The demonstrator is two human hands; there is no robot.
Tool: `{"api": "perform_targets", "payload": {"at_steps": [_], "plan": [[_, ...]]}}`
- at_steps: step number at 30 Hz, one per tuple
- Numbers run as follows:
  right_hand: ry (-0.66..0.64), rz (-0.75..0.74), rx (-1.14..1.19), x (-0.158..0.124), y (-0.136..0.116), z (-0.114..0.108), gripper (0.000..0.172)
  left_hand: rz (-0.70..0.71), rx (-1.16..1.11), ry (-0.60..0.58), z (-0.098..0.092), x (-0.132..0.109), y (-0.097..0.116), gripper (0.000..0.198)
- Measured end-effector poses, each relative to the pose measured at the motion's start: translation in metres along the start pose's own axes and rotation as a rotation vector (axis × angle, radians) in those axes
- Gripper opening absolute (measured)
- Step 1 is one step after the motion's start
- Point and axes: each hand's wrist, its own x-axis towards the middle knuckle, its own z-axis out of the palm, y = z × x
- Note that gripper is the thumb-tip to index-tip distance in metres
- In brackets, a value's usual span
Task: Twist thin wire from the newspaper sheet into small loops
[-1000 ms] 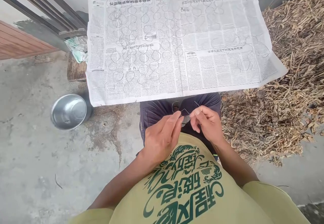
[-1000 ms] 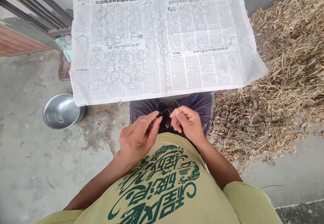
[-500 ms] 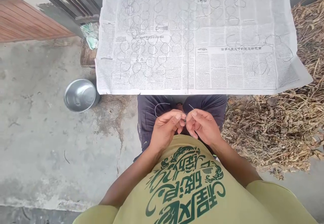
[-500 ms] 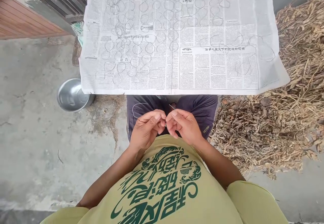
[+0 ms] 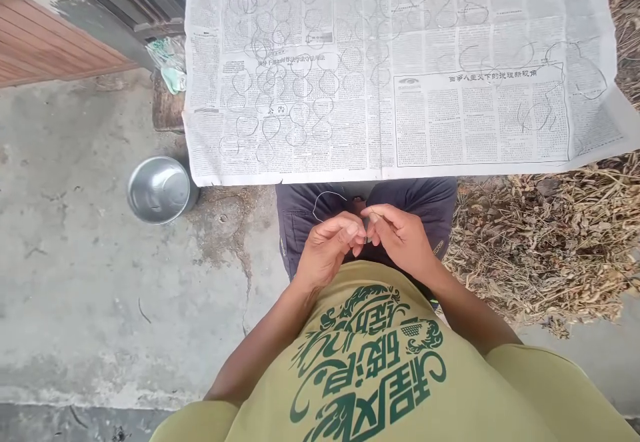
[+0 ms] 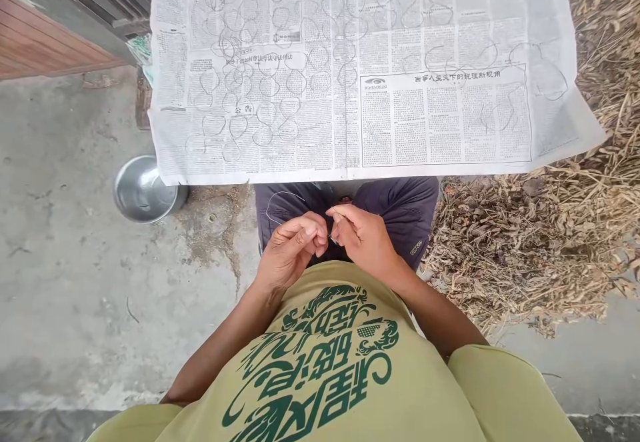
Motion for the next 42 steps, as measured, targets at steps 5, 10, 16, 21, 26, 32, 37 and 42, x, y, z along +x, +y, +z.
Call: {"api": "perform_targets", "payload": {"at_steps": [5,10,16,21,26,32,37,42], "plan": [[0.050,-0.069,-0.153,0.002,0.009,0.008,0.027,-0.017,0.038,-0.026,-0.012,0.000,0.001,0.023],[0.030,-0.109,-0.244,0.000,0.005,0.012,0.032,-0.053,-0.006,0.035,-0.016,0.004,0.000,0.025],[0.008,-0.134,-0.310,-0.002,0.014,0.007,0.036,-0.172,-0.129,-0.015,-0.021,0.009,-0.004,0.029],[-0.027,-0.227,-0.329,-0.001,0.019,0.007,0.039,-0.228,-0.153,-0.043,-0.026,0.011,-0.003,0.027],[-0.075,-0.250,-0.360,0.000,0.019,0.011,0.038,-0.391,-0.176,-0.091,-0.034,0.014,-0.004,0.030],[-0.014,-0.113,-0.310,0.001,0.023,0.013,0.029,-0.332,-0.191,0.059,-0.034,0.017,-0.009,0.031],[0.058,0.138,-0.048,0.002,0.023,0.023,0.021,-0.215,-0.167,0.122,-0.032,0.017,-0.011,0.030],[0.131,0.187,-0.003,0.003,0.026,0.032,0.018,-0.156,-0.081,0.138,-0.029,0.017,-0.013,0.031]]}}
